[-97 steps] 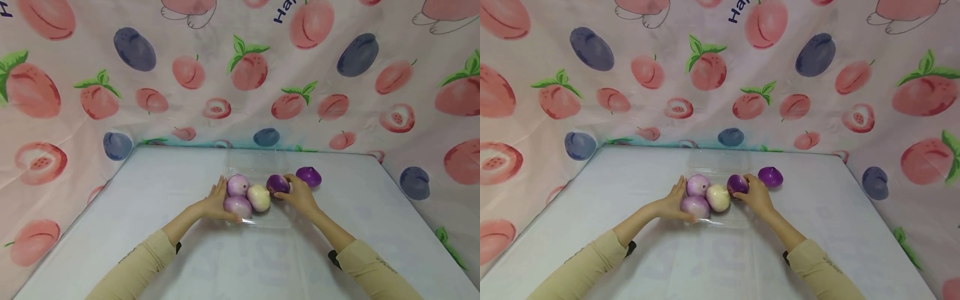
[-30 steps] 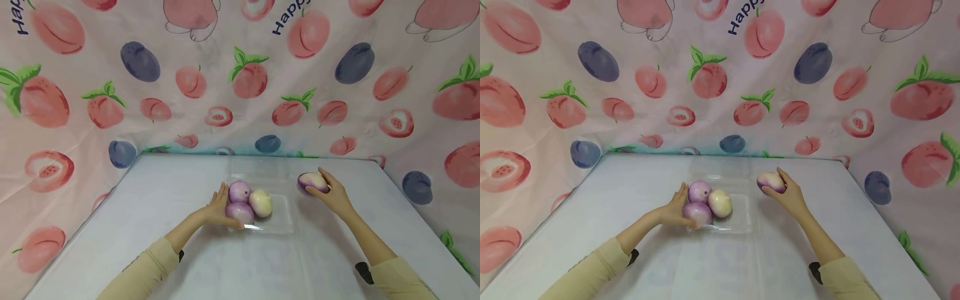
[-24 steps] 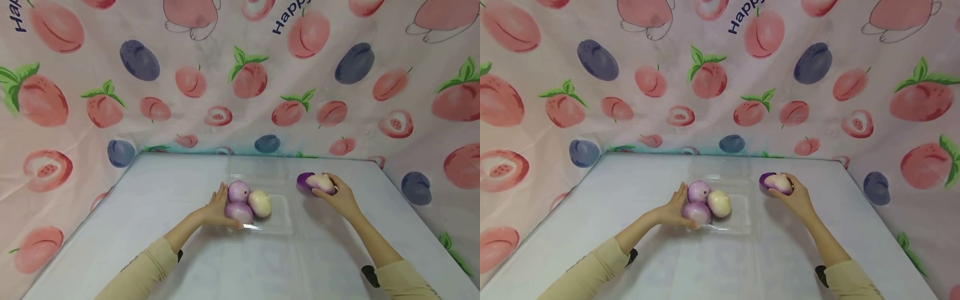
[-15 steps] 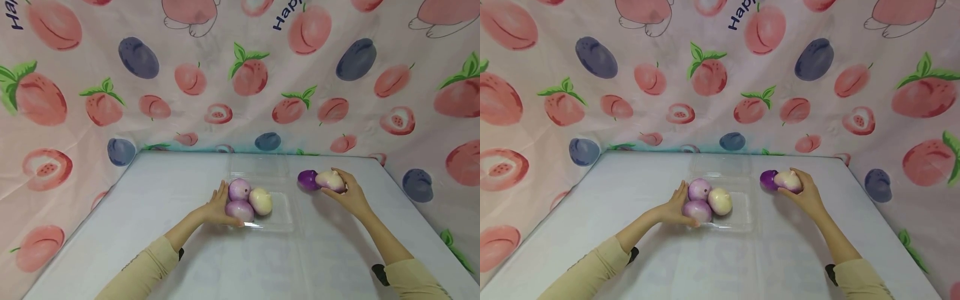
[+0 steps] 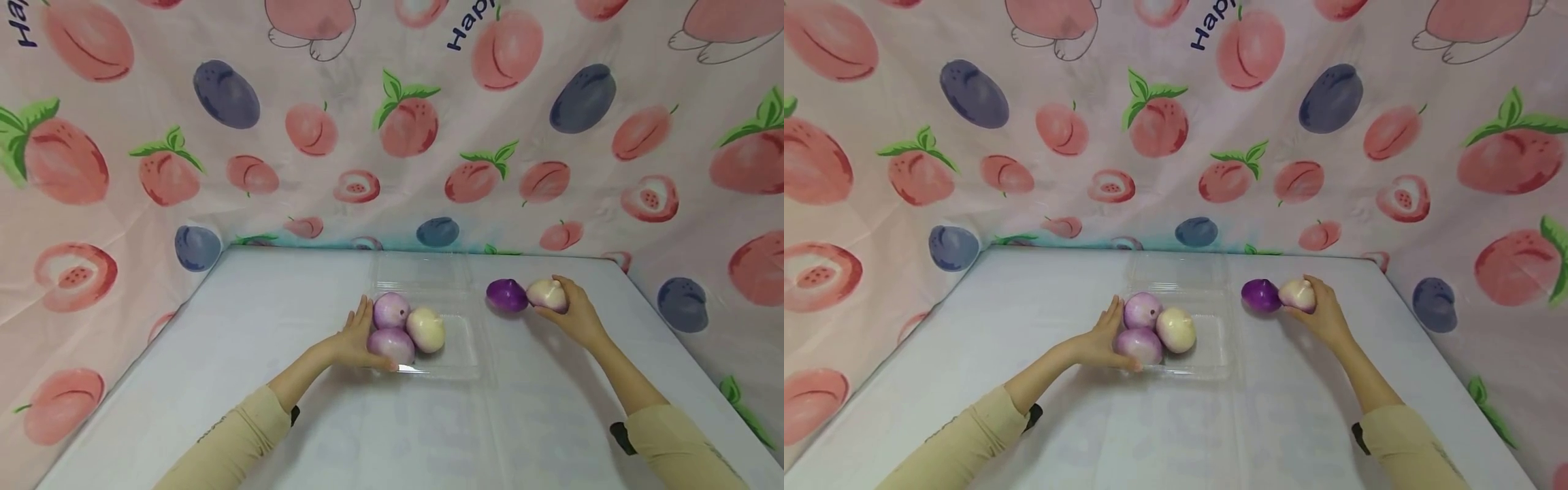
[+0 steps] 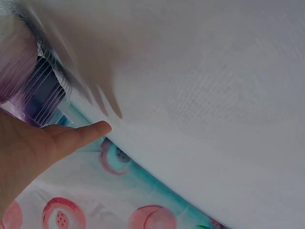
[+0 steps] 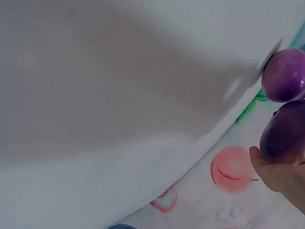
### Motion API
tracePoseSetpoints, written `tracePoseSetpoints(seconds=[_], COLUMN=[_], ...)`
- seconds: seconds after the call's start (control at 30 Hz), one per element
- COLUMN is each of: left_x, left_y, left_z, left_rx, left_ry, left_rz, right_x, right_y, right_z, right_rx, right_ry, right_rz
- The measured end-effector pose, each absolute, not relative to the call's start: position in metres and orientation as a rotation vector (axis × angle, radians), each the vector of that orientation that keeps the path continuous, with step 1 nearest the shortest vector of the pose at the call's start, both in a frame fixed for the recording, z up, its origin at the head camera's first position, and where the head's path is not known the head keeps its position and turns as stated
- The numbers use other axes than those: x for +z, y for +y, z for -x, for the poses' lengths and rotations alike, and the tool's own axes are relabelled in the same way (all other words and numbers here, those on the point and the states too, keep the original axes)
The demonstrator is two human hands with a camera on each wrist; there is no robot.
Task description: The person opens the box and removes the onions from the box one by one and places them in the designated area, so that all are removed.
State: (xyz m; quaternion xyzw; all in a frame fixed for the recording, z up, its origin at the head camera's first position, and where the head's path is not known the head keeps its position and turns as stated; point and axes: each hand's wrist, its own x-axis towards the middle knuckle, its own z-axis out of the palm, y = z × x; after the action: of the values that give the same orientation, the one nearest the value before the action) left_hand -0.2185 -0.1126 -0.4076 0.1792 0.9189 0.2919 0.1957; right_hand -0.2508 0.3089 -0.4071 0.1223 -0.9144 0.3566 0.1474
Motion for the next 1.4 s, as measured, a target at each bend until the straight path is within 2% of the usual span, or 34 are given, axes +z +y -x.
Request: tracePoseSetpoints(seconds=[0.57, 1.4], left_x=[-0.402, -0.404], left_y=[-0.112, -0.112], left_z=[0.219, 0.218], left_rx=[0.802, 0.828], left_ry=[2.591, 2.554], left_rz=[-0.495, -0.491], right_x=[-0.414, -0.425], right_y=[0.314, 0.315], right_z=[0.276, 0.281], right_rx=[1.004, 1.033], right_ry=[-2.76, -2.926], right_rz=[-0.107, -0.035])
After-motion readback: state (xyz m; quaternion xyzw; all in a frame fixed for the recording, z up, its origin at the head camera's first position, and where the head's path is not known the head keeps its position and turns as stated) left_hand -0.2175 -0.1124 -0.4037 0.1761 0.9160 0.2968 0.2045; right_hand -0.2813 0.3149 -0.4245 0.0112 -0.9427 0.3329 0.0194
